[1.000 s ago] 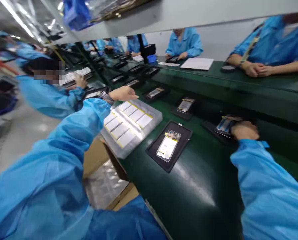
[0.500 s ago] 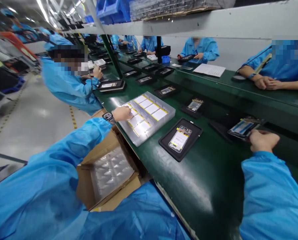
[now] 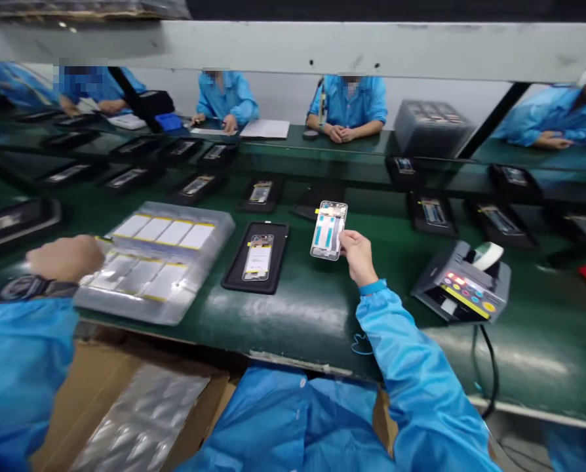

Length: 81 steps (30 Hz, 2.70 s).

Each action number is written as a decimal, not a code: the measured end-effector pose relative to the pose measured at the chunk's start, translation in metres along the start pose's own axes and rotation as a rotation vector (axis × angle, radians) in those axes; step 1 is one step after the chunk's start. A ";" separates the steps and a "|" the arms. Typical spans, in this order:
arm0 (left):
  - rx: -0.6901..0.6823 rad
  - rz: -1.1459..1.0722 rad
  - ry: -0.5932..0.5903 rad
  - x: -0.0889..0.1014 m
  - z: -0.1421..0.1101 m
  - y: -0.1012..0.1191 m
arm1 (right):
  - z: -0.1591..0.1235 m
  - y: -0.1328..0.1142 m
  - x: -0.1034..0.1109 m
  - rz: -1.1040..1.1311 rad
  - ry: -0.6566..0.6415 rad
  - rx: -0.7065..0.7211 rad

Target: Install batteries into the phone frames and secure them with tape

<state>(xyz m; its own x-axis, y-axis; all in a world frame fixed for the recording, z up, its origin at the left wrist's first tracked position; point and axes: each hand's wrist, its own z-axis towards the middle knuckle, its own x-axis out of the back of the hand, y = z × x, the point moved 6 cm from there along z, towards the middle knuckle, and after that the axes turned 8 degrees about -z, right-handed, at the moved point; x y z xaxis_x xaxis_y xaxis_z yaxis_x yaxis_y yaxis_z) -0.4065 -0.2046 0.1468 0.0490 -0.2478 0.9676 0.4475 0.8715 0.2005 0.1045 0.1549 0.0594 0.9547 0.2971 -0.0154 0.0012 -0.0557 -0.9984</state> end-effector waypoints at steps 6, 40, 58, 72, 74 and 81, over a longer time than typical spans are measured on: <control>-0.152 -0.474 0.058 0.003 -0.068 0.128 | -0.018 0.042 -0.006 0.135 -0.065 -0.085; -0.406 -1.254 -0.361 -0.152 -0.214 0.353 | -0.034 0.068 -0.019 0.136 -0.145 -0.151; -0.126 -1.569 -0.775 -0.172 -0.236 0.366 | -0.039 0.053 -0.019 0.073 -0.059 -0.051; -0.046 -1.467 -0.602 -0.177 -0.248 0.363 | -0.050 0.058 -0.026 -0.051 -0.076 -0.047; -0.111 -1.444 -0.593 -0.177 -0.252 0.364 | -0.049 0.057 -0.023 -0.094 -0.061 -0.028; -0.182 -1.392 -0.580 -0.175 -0.261 0.366 | -0.045 0.058 -0.019 -0.119 -0.045 0.009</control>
<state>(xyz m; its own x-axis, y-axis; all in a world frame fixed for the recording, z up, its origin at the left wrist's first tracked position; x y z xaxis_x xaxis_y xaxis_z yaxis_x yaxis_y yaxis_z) -0.0183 0.0475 0.0108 -0.8204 -0.5705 -0.0372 -0.0576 0.0178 0.9982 0.1000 0.1028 0.0038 0.9335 0.3441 0.1011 0.1110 -0.0094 -0.9938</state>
